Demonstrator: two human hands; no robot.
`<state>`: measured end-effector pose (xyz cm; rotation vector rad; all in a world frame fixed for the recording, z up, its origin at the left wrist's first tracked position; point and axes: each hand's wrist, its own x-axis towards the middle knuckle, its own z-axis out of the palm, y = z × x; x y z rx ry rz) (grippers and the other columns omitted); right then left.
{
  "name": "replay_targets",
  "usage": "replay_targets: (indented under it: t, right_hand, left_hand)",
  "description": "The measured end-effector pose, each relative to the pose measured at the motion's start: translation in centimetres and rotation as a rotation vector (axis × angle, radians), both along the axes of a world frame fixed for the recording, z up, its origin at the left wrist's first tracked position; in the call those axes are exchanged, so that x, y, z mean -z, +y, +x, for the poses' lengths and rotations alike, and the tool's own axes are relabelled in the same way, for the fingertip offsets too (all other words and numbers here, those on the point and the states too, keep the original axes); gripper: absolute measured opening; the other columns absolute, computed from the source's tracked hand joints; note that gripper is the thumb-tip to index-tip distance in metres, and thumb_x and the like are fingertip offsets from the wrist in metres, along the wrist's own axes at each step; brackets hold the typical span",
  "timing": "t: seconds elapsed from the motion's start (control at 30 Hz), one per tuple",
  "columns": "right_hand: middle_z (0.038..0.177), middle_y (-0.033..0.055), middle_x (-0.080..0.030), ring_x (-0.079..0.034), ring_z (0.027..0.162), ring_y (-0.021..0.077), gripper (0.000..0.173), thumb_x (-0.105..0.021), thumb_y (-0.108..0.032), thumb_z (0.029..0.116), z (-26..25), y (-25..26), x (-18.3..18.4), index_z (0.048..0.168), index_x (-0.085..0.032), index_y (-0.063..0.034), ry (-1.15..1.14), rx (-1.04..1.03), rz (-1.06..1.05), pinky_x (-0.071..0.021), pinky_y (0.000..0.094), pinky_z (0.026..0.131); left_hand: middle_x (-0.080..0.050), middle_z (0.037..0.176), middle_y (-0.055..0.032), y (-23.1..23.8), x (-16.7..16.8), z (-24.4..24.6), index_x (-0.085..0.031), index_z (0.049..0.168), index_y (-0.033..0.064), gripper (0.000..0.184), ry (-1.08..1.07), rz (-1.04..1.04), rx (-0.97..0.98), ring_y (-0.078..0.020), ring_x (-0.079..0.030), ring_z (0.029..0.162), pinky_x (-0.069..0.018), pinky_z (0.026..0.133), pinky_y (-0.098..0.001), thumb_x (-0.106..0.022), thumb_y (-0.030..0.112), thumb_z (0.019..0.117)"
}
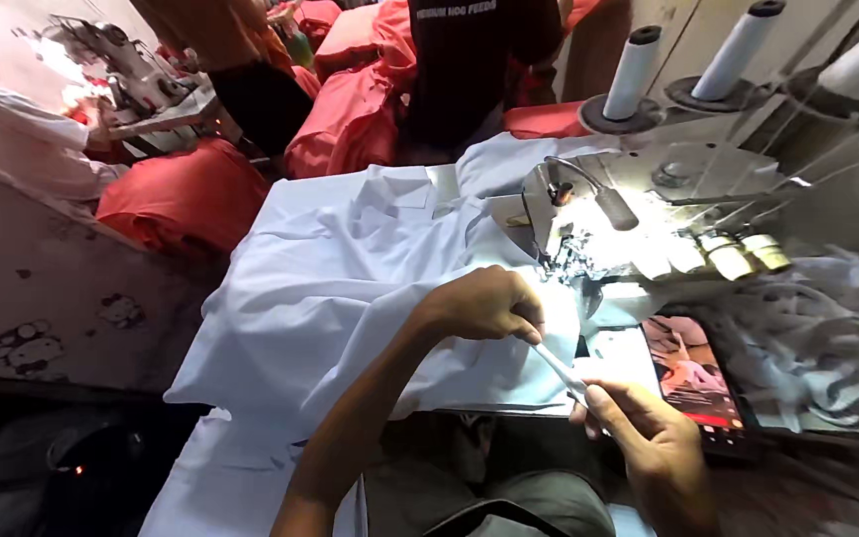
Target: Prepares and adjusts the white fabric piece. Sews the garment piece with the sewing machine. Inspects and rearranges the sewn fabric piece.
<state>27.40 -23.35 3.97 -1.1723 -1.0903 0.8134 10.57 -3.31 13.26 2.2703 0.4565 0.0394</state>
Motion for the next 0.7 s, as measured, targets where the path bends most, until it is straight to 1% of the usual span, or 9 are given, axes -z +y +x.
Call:
replay_targets:
  t: [0.07,0.23,0.3,0.4,0.47,0.57,0.63,0.67,0.7]
  right_hand:
    - [0.078,-0.0002,-0.074,-0.066,0.062,0.0054,0.017,-0.059,-0.01,0.1008,-0.1,0.0,0.1,0.108,-0.072,-0.0025,-0.003,0.002,0.001,-0.0563,0.0178,0.059]
    - [0.08,0.0006,-0.074,-0.067,0.063,0.0057,0.016,-0.061,-0.007,0.0987,-0.4,-0.1,0.3,0.108,-0.072,-0.0003,-0.004,0.014,0.0,-0.0573,0.0183,0.061]
    - [0.081,0.0013,-0.075,-0.068,0.064,0.0063,0.014,-0.062,-0.006,0.0977,-0.5,0.0,0.4,0.107,-0.072,-0.0005,0.008,0.028,-0.003,-0.0579,0.0185,0.061]
    - [0.082,-0.001,-0.076,-0.068,0.065,0.0046,0.013,-0.063,-0.008,0.0977,-0.6,0.0,0.5,0.105,-0.071,-0.0016,-0.026,0.084,-0.041,-0.0584,0.0176,0.062]
    - [0.083,-0.0027,-0.075,-0.069,0.067,0.0029,0.012,-0.063,-0.008,0.0972,-0.5,-0.1,0.4,0.104,-0.071,-0.0013,-0.075,0.128,-0.071,-0.0587,0.0169,0.063]
    - [0.086,-0.0023,-0.075,-0.07,0.073,0.0034,0.01,-0.067,-0.007,0.0954,0.8,0.0,0.1,0.103,-0.071,-0.0016,-0.13,0.172,-0.02,-0.0602,0.018,0.068]
    - [0.089,-0.0026,-0.075,-0.071,0.078,0.0033,0.009,-0.07,-0.008,0.0936,2.1,0.3,-0.4,0.101,-0.072,-0.003,-0.167,0.176,0.019,-0.0616,0.0188,0.073]
    - [0.09,-0.0027,-0.075,-0.071,0.079,0.0024,0.01,-0.072,-0.01,0.0919,2.7,0.5,-0.7,0.1,-0.073,-0.0039,-0.2,0.176,0.029,-0.061,0.0184,0.074]
    - [0.091,-0.0031,-0.075,-0.07,0.081,0.0008,0.01,-0.075,-0.012,0.0904,3.2,0.7,-1.0,0.098,-0.074,-0.005,-0.239,0.166,0.034,-0.0603,0.0172,0.075]
  left_hand:
    - [-0.074,0.089,0.0001,0.2,-0.2,0.0,-0.077,0.099,0.009,0.013,0.029,0.056,0.025,-0.0059,-0.068,0.083,-0.055,0.079,-0.03,-0.071,0.02,0.0964]
    - [-0.072,0.092,-0.0056,0.6,-0.6,-0.1,-0.074,0.099,0.0054,0.014,0.031,0.193,0.018,-0.0139,-0.067,0.088,-0.0538,0.08,-0.0349,-0.065,0.017,0.0986]
    - [-0.069,0.09,-0.0072,0.6,-0.7,-0.1,-0.074,0.096,0.0035,0.015,-0.012,0.266,-0.032,-0.0161,-0.067,0.085,-0.0543,0.078,-0.0352,-0.064,0.015,0.0986]
    - [-0.065,0.086,-0.0091,0.7,-0.4,0.0,-0.071,0.091,0.0036,0.013,-0.054,0.456,-0.108,-0.022,-0.066,0.079,-0.0548,0.07,-0.0405,-0.067,0.015,0.0967]
    - [-0.065,0.088,-0.0084,0.2,-0.5,-0.8,-0.071,0.093,0.0054,0.01,-0.068,0.521,-0.157,-0.0218,-0.066,0.079,-0.0558,0.069,-0.0405,-0.068,0.014,0.0964]
    - [-0.063,0.086,-0.0025,-1.1,-0.6,-3.0,-0.071,0.093,0.0108,0.012,-0.046,0.501,-0.198,-0.016,-0.063,0.075,-0.0546,0.066,-0.037,-0.067,0.021,0.0979]
    - [-0.062,0.084,0.002,-2.8,0.5,-5.0,-0.071,0.093,0.0154,0.015,-0.027,0.431,-0.202,-0.0118,-0.062,0.075,-0.0551,0.065,-0.035,-0.065,0.028,0.0981]
    - [-0.064,0.086,0.0019,-4.1,1.4,-5.9,-0.072,0.094,0.0156,0.018,-0.024,0.381,-0.19,-0.0114,-0.064,0.077,-0.0562,0.068,-0.0351,-0.063,0.03,0.0991]
    - [-0.066,0.089,-0.0005,-5.4,2.4,-6.6,-0.072,0.097,0.0141,0.021,-0.02,0.327,-0.161,-0.0138,-0.065,0.081,-0.0564,0.072,-0.0371,-0.061,0.031,0.1007]
